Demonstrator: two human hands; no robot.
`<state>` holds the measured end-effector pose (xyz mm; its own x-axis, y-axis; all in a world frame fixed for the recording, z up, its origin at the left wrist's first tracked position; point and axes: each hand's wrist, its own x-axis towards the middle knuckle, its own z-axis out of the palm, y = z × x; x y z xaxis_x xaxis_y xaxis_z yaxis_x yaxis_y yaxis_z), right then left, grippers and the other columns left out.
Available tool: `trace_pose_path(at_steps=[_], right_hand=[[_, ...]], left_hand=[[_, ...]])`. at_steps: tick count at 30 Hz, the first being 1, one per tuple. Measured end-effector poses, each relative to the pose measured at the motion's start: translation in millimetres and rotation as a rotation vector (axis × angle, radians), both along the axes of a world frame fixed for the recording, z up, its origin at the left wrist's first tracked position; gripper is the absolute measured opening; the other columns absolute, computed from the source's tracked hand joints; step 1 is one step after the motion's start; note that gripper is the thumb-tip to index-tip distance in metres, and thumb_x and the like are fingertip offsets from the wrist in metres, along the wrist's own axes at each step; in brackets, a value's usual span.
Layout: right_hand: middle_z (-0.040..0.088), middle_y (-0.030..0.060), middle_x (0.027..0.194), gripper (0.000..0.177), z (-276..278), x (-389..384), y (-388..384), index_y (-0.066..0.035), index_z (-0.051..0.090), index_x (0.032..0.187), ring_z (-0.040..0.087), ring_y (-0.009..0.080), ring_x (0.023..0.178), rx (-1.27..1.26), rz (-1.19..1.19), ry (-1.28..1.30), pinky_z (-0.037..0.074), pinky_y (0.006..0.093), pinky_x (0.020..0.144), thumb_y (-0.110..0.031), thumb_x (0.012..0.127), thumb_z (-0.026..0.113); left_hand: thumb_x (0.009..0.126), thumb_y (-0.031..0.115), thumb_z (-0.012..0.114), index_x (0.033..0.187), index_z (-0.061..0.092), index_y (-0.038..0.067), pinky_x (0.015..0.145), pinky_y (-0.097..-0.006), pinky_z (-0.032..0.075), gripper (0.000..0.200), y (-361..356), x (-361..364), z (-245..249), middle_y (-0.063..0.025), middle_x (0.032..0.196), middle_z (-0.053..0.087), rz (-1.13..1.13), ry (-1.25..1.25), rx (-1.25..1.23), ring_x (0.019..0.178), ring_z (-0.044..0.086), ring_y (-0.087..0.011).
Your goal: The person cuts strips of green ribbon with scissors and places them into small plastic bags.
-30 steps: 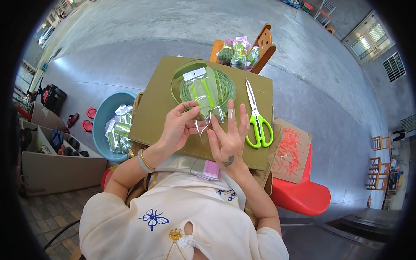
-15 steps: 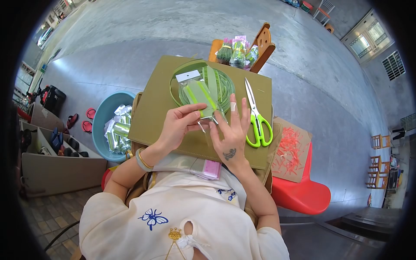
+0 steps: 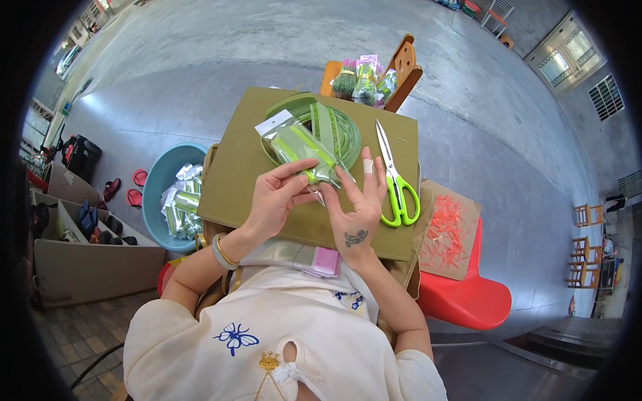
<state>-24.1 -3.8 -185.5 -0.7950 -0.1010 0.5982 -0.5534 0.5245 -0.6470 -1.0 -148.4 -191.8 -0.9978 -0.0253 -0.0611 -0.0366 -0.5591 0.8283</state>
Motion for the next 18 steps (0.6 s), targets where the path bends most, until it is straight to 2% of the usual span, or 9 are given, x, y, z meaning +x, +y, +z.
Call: trace_pose_path(at_steps=[2, 5, 11, 17, 18], right_hand=[[0.048, 0.0143, 0.130, 0.026, -1.0, 1.5, 1.8, -0.008, 0.070, 0.096, 0.034, 0.0348, 0.125, 0.013, -0.024, 0.043, 0.030, 0.0419, 0.102, -0.007, 0.070, 0.072], [0.047, 0.0147, 0.131, 0.025, -1.3, 0.7, 6.2, -0.009, 0.070, 0.097, 0.033, 0.0345, 0.126, 0.011, -0.008, 0.059, 0.029, 0.0422, 0.102, -0.008, 0.071, 0.071], [0.045, 0.0146, 0.134, 0.021, -0.6, -2.8, 5.4, -0.009, 0.070, 0.096, 0.032, 0.0332, 0.127, -0.165, 0.151, -0.131, 0.027, 0.0412, 0.103, -0.008, 0.075, 0.068], [0.043, 0.0149, 0.135, 0.019, -4.5, -9.5, 11.2, -0.009, 0.070, 0.097, 0.031, 0.0324, 0.129, -0.188, 0.226, -0.111, 0.027, 0.0403, 0.103, -0.007, 0.078, 0.064], [0.043, 0.0149, 0.135, 0.019, -4.0, -10.3, 11.4, -0.009, 0.070, 0.096, 0.031, 0.0323, 0.129, -0.252, 0.260, -0.173, 0.027, 0.0404, 0.103, -0.007, 0.079, 0.064]], left_hand=[[0.088, 0.002, 0.050, 0.120, 0.051, -0.005, 0.078, -0.0261, 0.055, 0.032, 6.1, 2.6, 0.6, -0.0091, 0.091, 0.064, 0.060, 0.034, 0.012, 0.082, 0.064, -0.0135], [0.088, 0.001, 0.050, 0.120, 0.051, -0.004, 0.079, -0.0263, 0.055, 0.032, 8.2, 3.0, 0.6, -0.0084, 0.090, 0.064, 0.065, 0.066, -0.019, 0.081, 0.063, -0.0128], [0.089, 0.000, 0.049, 0.121, 0.050, -0.004, 0.080, -0.0270, 0.054, 0.032, 5.0, 2.8, -1.7, -0.0087, 0.090, 0.064, 0.044, 0.117, 0.004, 0.083, 0.064, -0.0137], [0.089, -0.001, 0.048, 0.121, 0.049, -0.005, 0.080, -0.0292, 0.055, 0.033, 1.0, 3.2, -4.3, -0.0112, 0.095, 0.064, -0.003, 0.156, -0.067, 0.086, 0.064, -0.0163], [0.089, -0.001, 0.048, 0.121, 0.049, -0.005, 0.079, -0.0294, 0.055, 0.033, 0.2, 2.9, -2.6, -0.0118, 0.096, 0.063, -0.018, 0.141, -0.024, 0.087, 0.064, -0.0173]])
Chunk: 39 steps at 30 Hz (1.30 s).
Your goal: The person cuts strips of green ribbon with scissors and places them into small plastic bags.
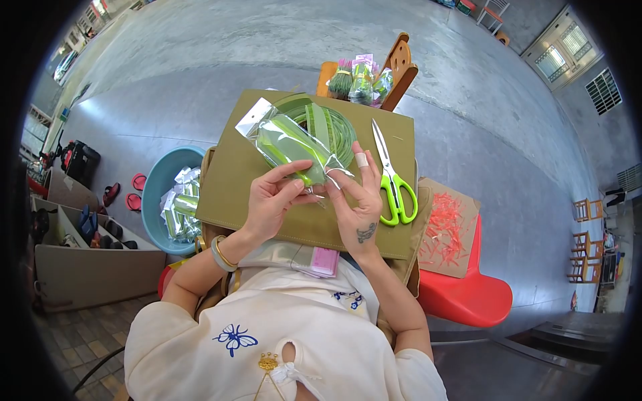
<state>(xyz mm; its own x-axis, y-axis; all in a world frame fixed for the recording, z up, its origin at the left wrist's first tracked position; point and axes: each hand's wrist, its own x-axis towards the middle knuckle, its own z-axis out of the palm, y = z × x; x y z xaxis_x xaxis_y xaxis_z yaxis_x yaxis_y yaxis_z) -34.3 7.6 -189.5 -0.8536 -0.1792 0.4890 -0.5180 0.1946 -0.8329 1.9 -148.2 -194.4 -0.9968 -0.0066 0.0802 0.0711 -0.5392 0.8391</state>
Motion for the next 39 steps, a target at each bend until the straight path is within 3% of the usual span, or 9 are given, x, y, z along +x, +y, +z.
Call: trace_pose_path(at_steps=[2, 8, 14, 17, 23, 26, 32, 35, 39], right_hand=[[0.044, 0.0148, 0.134, 0.017, 1.8, -1.7, 0.5, -0.009, 0.070, 0.095, 0.031, 0.0321, 0.129, -0.118, 0.072, -0.131, 0.028, 0.0406, 0.103, -0.007, 0.079, 0.064], [0.046, 0.0155, 0.132, 0.020, 14.1, -2.0, 3.7, -0.009, 0.070, 0.091, 0.031, 0.0355, 0.128, 0.362, -0.155, 0.283, 0.028, 0.0430, 0.103, -0.009, 0.071, 0.068], [0.045, 0.0142, 0.133, 0.015, 5.4, -2.5, 1.0, -0.008, 0.071, 0.080, 0.030, 0.0360, 0.128, 0.407, -0.105, 0.263, 0.027, 0.0435, 0.102, -0.007, 0.065, 0.070], [0.048, 0.0135, 0.132, 0.015, 2.8, -1.1, 0.9, -0.009, 0.072, 0.078, 0.033, 0.0353, 0.127, 0.401, -0.120, 0.245, 0.028, 0.0430, 0.101, -0.006, 0.063, 0.070], [0.054, 0.0127, 0.124, 0.020, -5.9, -1.4, -2.9, -0.008, 0.071, 0.079, 0.039, 0.0347, 0.121, 0.270, -0.215, 0.328, 0.028, 0.0438, 0.101, -0.003, 0.060, 0.069], [0.055, 0.0125, 0.123, 0.019, -5.3, -1.1, 0.3, -0.008, 0.070, 0.079, 0.040, 0.0343, 0.120, 0.331, -0.210, 0.433, 0.028, 0.0450, 0.100, -0.004, 0.061, 0.069], [0.049, 0.0134, 0.130, 0.019, 17.5, 3.1, 4.1, -0.011, 0.070, 0.081, 0.036, 0.0347, 0.124, 0.559, -0.200, 0.437, 0.027, 0.0471, 0.101, -0.007, 0.062, 0.068], [0.045, 0.0150, 0.133, 0.019, 9.0, 0.7, 4.8, -0.011, 0.070, 0.081, 0.034, 0.0360, 0.126, 0.583, -0.206, 0.504, 0.025, 0.0490, 0.102, -0.006, 0.063, 0.068], [0.050, 0.0144, 0.128, 0.017, 13.7, 6.2, 6.2, -0.008, 0.069, 0.081, 0.040, 0.0357, 0.121, 0.448, -0.107, 0.454, 0.033, 0.0445, 0.098, -0.002, 0.066, 0.065]], left_hand=[[0.089, 0.000, 0.048, 0.122, 0.048, -0.006, 0.079, -0.0299, 0.055, 0.033, -1.4, -0.9, 4.6, -0.0130, 0.097, 0.063, -0.038, -0.030, 0.083, 0.088, 0.064, -0.0194], [0.090, 0.004, 0.047, 0.127, 0.043, -0.003, 0.075, -0.0296, 0.057, 0.038, -4.2, -3.1, 0.7, -0.0145, 0.100, 0.062, -0.093, -0.109, 0.125, 0.086, 0.065, -0.0220], [0.093, 0.014, 0.048, 0.134, 0.038, 0.006, 0.065, -0.0276, 0.058, 0.043, -6.5, -8.6, -3.4, -0.0139, 0.106, 0.061, -0.134, -0.187, 0.244, 0.075, 0.067, -0.0192], [0.093, 0.015, 0.048, 0.134, 0.037, 0.006, 0.065, -0.0289, 0.058, 0.044, -5.3, -8.4, -3.7, -0.0139, 0.108, 0.060, -0.152, -0.206, 0.177, 0.075, 0.067, -0.0193], [0.090, 0.009, 0.053, 0.132, 0.040, 0.002, 0.074, -0.0277, 0.056, 0.045, 5.6, -11.0, 0.3, -0.0127, 0.110, 0.060, -0.007, -0.178, 0.143, 0.088, 0.064, -0.0167], [0.086, 0.003, 0.057, 0.129, 0.041, -0.001, 0.077, -0.0270, 0.055, 0.046, 3.5, -8.7, 4.0, -0.0134, 0.110, 0.059, -0.041, -0.178, 0.179, 0.093, 0.062, -0.0156], [0.084, 0.000, 0.058, 0.127, 0.043, -0.002, 0.076, -0.0273, 0.055, 0.045, 3.1, -7.7, 9.2, -0.0141, 0.108, 0.060, -0.039, -0.295, 0.265, 0.091, 0.062, -0.0164], [0.083, -0.003, 0.058, 0.127, 0.042, -0.003, 0.076, -0.0267, 0.056, 0.047, 3.6, -5.9, 8.4, -0.0141, 0.106, 0.061, -0.042, -0.288, 0.256, 0.090, 0.063, -0.0163], [0.080, -0.007, 0.059, 0.127, 0.042, -0.003, 0.075, -0.0258, 0.056, 0.050, -0.7, -8.6, 5.4, -0.0142, 0.102, 0.062, -0.007, -0.283, 0.226, 0.086, 0.063, -0.0155]])
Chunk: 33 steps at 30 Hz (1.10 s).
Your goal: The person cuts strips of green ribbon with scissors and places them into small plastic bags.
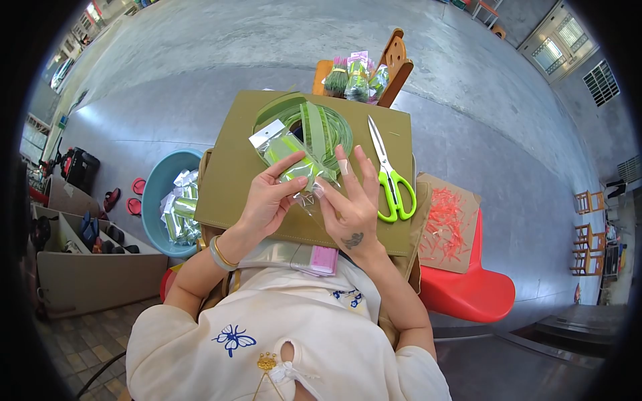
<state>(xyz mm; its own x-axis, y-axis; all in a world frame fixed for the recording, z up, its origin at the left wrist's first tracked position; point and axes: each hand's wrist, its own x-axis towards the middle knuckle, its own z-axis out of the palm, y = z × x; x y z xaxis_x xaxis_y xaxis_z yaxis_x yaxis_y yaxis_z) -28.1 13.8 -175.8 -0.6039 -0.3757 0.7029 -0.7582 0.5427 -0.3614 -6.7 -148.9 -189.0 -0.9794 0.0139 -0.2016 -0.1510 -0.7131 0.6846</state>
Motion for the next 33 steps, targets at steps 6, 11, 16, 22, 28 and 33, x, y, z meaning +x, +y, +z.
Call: trace_pose_path(at_steps=[6, 11, 16, 22, 28, 33], right_hand=[[0.058, 0.0137, 0.117, 0.037, 16.9, -13.3, 30.1, -0.004, 0.065, 0.102, 0.055, 0.0243, 0.097, -0.186, -0.028, -0.128, 0.045, 0.0332, 0.084, 0.010, 0.069, 0.059], [0.061, 0.0131, 0.111, 0.037, 3.2, -16.7, 13.1, -0.003, 0.064, 0.104, 0.064, 0.0202, 0.083, -0.177, 0.277, -0.343, 0.052, 0.0272, 0.072, 0.010, 0.069, 0.064], [0.067, 0.0120, 0.094, 0.024, -39.7, -13.3, 1.6, -0.002, 0.068, 0.092, 0.066, 0.0222, 0.082, -0.243, 0.247, -0.153, 0.055, 0.0274, 0.071, 0.005, 0.070, 0.068], [0.067, 0.0123, 0.093, 0.020, -39.2, -9.6, -3.6, 0.000, 0.067, 0.089, 0.066, 0.0225, 0.081, -0.263, 0.189, -0.129, 0.055, 0.0268, 0.068, 0.005, 0.070, 0.069], [0.066, 0.0140, 0.093, 0.021, -37.8, -3.4, -6.4, 0.001, 0.066, 0.089, 0.067, 0.0238, 0.078, -0.233, 0.264, -0.005, 0.056, 0.0283, 0.064, 0.005, 0.069, 0.069], [0.066, 0.0164, 0.092, 0.017, -40.3, -1.8, 2.7, 0.002, 0.064, 0.087, 0.066, 0.0255, 0.078, -0.230, 0.375, 0.013, 0.055, 0.0285, 0.063, 0.005, 0.071, 0.067]], left_hand=[[0.080, -0.006, 0.060, 0.127, 0.042, -0.002, 0.070, -0.0229, 0.055, 0.051, -9.4, 1.1, 13.1, -0.0122, 0.096, 0.063, -0.031, 0.032, -0.146, 0.082, 0.064, -0.0125], [0.080, -0.004, 0.060, 0.130, 0.040, 0.000, 0.068, -0.0226, 0.054, 0.054, -13.1, -6.0, 18.6, -0.0106, 0.094, 0.064, -0.131, 0.075, -0.324, 0.078, 0.063, -0.0113], [0.081, 0.000, 0.061, 0.130, 0.040, 0.001, 0.060, -0.0220, 0.054, 0.053, -18.9, -5.1, 15.0, -0.0112, 0.095, 0.064, -0.075, 0.016, -0.648, 0.069, 0.063, -0.0109], [0.074, -0.001, 0.064, 0.116, 0.055, 0.001, 0.052, -0.0255, 0.052, 0.043, -22.7, 15.1, -20.8, -0.0183, 0.106, 0.061, 0.336, 0.880, -1.668, 0.061, 0.063, -0.0180], [0.070, -0.005, 0.066, 0.099, 0.063, -0.002, 0.060, -0.0275, 0.054, 0.029, -18.9, 6.8, -24.3, -0.0183, 0.106, 0.062, 0.396, 1.213, -1.391, 0.073, 0.066, -0.0234], [0.072, -0.004, 0.067, 0.085, 0.060, -0.003, 0.065, -0.0284, 0.055, 0.015, -25.5, 17.4, -35.9, -0.0199, 0.106, 0.062, 0.263, 1.067, -1.253, 0.080, 0.067, -0.0257]])
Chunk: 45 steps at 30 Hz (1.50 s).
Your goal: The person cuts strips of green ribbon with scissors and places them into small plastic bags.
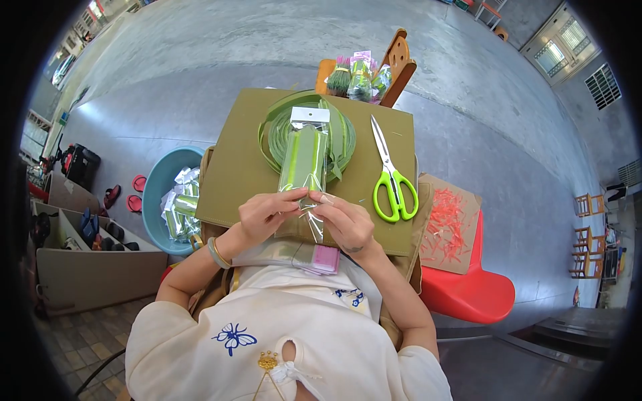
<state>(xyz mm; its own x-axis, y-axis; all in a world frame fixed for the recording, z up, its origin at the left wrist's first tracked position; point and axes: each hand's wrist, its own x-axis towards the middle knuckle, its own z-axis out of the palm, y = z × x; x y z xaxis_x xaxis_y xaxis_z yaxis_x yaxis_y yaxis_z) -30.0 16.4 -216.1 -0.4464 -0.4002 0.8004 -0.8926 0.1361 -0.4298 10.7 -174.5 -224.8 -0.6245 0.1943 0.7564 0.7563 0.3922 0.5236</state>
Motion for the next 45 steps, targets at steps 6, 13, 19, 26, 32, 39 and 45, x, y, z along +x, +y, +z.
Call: trace_pose_path(at_steps=[6, 13, 19, 26, 32, 39, 45], right_hand=[[0.056, 0.0174, 0.108, 0.008, -11.1, 10.9, -9.4, 0.003, 0.061, 0.083, 0.063, 0.0223, 0.088, -0.224, 0.101, -0.773, 0.053, 0.0271, 0.074, 0.003, 0.077, 0.065], [0.053, 0.0166, 0.105, 0.010, -16.5, 16.2, -26.6, 0.004, 0.054, 0.080, 0.063, 0.0198, 0.085, -0.437, 0.166, -1.315, 0.056, 0.0299, 0.075, -0.001, 0.083, 0.061], [0.060, 0.0117, 0.083, 0.009, -24.3, 12.3, -26.6, 0.003, 0.052, 0.081, 0.064, 0.0189, 0.078, -0.495, 0.158, -1.405, 0.057, 0.0294, 0.072, -0.001, 0.085, 0.059], [0.060, 0.0131, 0.083, 0.011, -26.1, 14.7, -29.8, 0.003, 0.051, 0.080, 0.064, 0.0190, 0.076, -0.531, 0.148, -1.402, 0.058, 0.0285, 0.071, -0.001, 0.084, 0.060], [0.060, 0.0133, 0.082, 0.011, -26.6, 16.6, -32.6, 0.003, 0.051, 0.080, 0.065, 0.0189, 0.075, -0.567, 0.121, -1.394, 0.058, 0.0293, 0.071, -0.001, 0.083, 0.061], [0.060, 0.0131, 0.082, 0.009, -23.5, 17.7, -37.0, 0.002, 0.051, 0.079, 0.065, 0.0192, 0.075, -0.614, 0.093, -1.416, 0.058, 0.0304, 0.070, 0.001, 0.083, 0.059], [0.060, 0.0103, 0.083, 0.003, -30.8, 19.2, -37.3, 0.003, 0.055, 0.084, 0.065, 0.0195, 0.075, -0.641, 0.130, -1.398, 0.058, 0.0308, 0.071, 0.001, 0.085, 0.056]], left_hand=[[0.077, -0.003, 0.065, 0.078, 0.057, -0.003, 0.072, -0.0268, 0.053, 0.008, -3.4, 7.4, -9.9, -0.0212, 0.113, 0.059, 0.047, -0.378, 0.272, 0.085, 0.064, -0.0196], [0.083, 0.003, 0.062, 0.085, 0.056, -0.003, 0.076, -0.0255, 0.053, 0.008, -0.2, 17.1, -14.1, -0.0155, 0.097, 0.061, 0.119, -0.832, 0.778, 0.083, 0.062, -0.0172], [0.086, 0.007, 0.060, 0.083, 0.056, -0.003, 0.075, -0.0282, 0.055, 0.011, -2.7, 16.4, -12.9, -0.0140, 0.086, 0.062, -0.002, -1.107, 1.020, 0.082, 0.065, -0.0212], [0.085, 0.006, 0.061, 0.081, 0.055, -0.003, 0.071, -0.0266, 0.057, 0.011, -0.2, 16.3, -9.7, -0.0148, 0.082, 0.063, 0.047, -1.078, 1.014, 0.078, 0.066, -0.0224], [0.084, 0.005, 0.061, 0.080, 0.055, -0.003, 0.068, -0.0276, 0.058, 0.011, 0.8, 15.4, -3.1, -0.0145, 0.080, 0.063, 0.110, -1.094, 0.996, 0.074, 0.067, -0.0221], [0.084, 0.005, 0.062, 0.079, 0.055, -0.003, 0.066, -0.0272, 0.058, 0.012, -0.1, 14.0, -5.1, -0.0146, 0.080, 0.063, 0.129, -1.104, 1.012, 0.072, 0.067, -0.0216], [0.083, 0.005, 0.062, 0.079, 0.055, -0.003, 0.065, -0.0271, 0.058, 0.011, -0.7, 13.6, -1.9, -0.0140, 0.079, 0.063, 0.137, -1.108, 0.999, 0.071, 0.067, -0.0216]])
